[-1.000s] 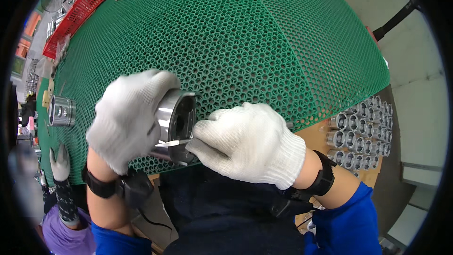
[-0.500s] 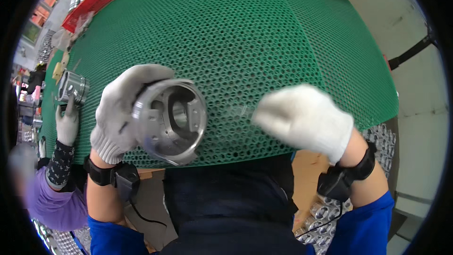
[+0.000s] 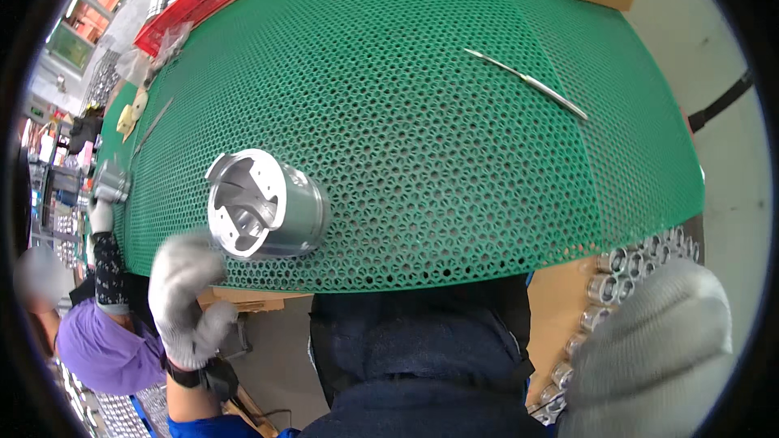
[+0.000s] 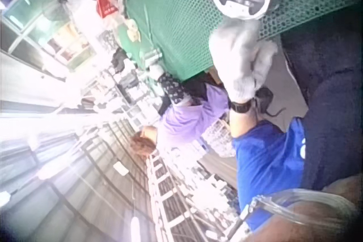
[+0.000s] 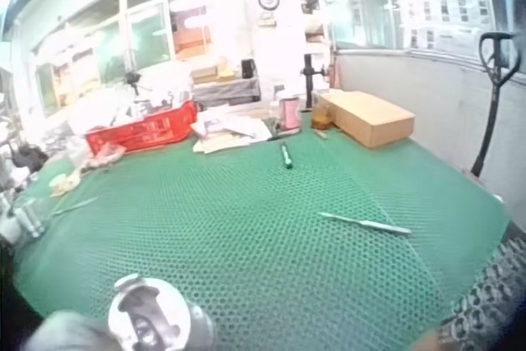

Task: Inspecting and deburring metal pistons at a workstation and organizing them into rows.

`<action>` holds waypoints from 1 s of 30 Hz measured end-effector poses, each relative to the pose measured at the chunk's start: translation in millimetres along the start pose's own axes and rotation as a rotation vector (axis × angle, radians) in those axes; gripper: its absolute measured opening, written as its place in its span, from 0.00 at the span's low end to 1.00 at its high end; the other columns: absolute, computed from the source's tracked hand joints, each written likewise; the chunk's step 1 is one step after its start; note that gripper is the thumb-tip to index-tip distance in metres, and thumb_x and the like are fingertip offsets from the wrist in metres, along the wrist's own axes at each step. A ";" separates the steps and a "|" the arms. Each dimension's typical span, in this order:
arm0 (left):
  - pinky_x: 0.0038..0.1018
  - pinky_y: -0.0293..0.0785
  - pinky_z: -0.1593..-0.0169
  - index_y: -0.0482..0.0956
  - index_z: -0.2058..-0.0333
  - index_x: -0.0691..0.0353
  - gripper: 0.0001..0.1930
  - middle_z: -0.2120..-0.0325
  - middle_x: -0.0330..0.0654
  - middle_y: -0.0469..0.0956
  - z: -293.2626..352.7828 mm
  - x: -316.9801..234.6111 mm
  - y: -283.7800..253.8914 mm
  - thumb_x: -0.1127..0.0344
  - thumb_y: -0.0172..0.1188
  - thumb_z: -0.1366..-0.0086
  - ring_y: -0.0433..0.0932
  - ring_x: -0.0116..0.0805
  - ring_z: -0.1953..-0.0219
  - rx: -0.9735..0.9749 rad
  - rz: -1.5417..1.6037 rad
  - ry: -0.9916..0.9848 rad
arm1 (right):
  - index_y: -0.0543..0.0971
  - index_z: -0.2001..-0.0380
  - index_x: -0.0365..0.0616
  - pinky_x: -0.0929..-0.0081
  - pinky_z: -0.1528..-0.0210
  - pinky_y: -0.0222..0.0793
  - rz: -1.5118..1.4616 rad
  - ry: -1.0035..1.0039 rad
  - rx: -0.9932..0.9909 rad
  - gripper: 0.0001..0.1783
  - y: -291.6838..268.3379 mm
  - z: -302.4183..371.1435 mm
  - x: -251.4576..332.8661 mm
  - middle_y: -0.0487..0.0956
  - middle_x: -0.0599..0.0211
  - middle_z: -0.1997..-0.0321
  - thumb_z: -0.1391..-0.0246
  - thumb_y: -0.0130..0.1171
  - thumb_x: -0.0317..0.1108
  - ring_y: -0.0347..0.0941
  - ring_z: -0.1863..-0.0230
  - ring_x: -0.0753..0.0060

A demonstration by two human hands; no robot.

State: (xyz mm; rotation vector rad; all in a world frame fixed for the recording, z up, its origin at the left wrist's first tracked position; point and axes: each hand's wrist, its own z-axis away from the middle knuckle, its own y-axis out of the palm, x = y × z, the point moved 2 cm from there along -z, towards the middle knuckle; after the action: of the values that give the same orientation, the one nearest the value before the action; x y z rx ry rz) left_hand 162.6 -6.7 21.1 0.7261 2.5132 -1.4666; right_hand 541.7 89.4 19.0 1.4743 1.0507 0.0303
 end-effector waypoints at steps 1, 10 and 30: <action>0.47 0.73 0.47 0.81 0.61 0.62 0.24 0.65 0.43 0.78 -14.5 -3.1 2.1 0.49 0.71 0.50 0.78 0.46 0.60 0.040 -0.163 0.078 | 0.71 0.72 0.48 0.70 0.69 0.63 0.134 -0.064 0.013 0.04 -1.5 12.6 14.4 0.66 0.73 0.74 0.47 0.47 0.27 0.66 0.72 0.65; 0.44 0.68 0.40 0.78 0.57 0.62 0.26 0.59 0.46 0.78 -38.7 43.0 37.9 0.61 0.77 0.55 0.74 0.50 0.47 0.114 -0.407 0.130 | 0.77 0.57 0.45 0.67 0.56 0.68 1.574 -0.746 -0.028 0.11 -10.7 -9.1 45.8 0.76 0.66 0.62 0.41 0.51 0.34 0.74 0.62 0.60; 0.48 0.62 0.35 0.68 0.39 0.64 0.26 0.39 0.54 0.67 -89.0 -36.5 107.6 0.64 0.58 0.34 0.66 0.55 0.37 0.487 -0.476 0.181 | 0.82 0.50 0.53 0.59 0.44 0.71 2.033 0.964 -1.970 0.24 -201.7 490.0 227.6 0.81 0.52 0.49 0.43 0.53 0.54 0.77 0.47 0.49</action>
State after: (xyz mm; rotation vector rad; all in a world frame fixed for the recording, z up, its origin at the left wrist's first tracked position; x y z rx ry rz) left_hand 255.7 100.5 -4.3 0.3274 2.6004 -2.3207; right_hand 844.2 -191.6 -383.7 -0.1370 -0.5539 2.4416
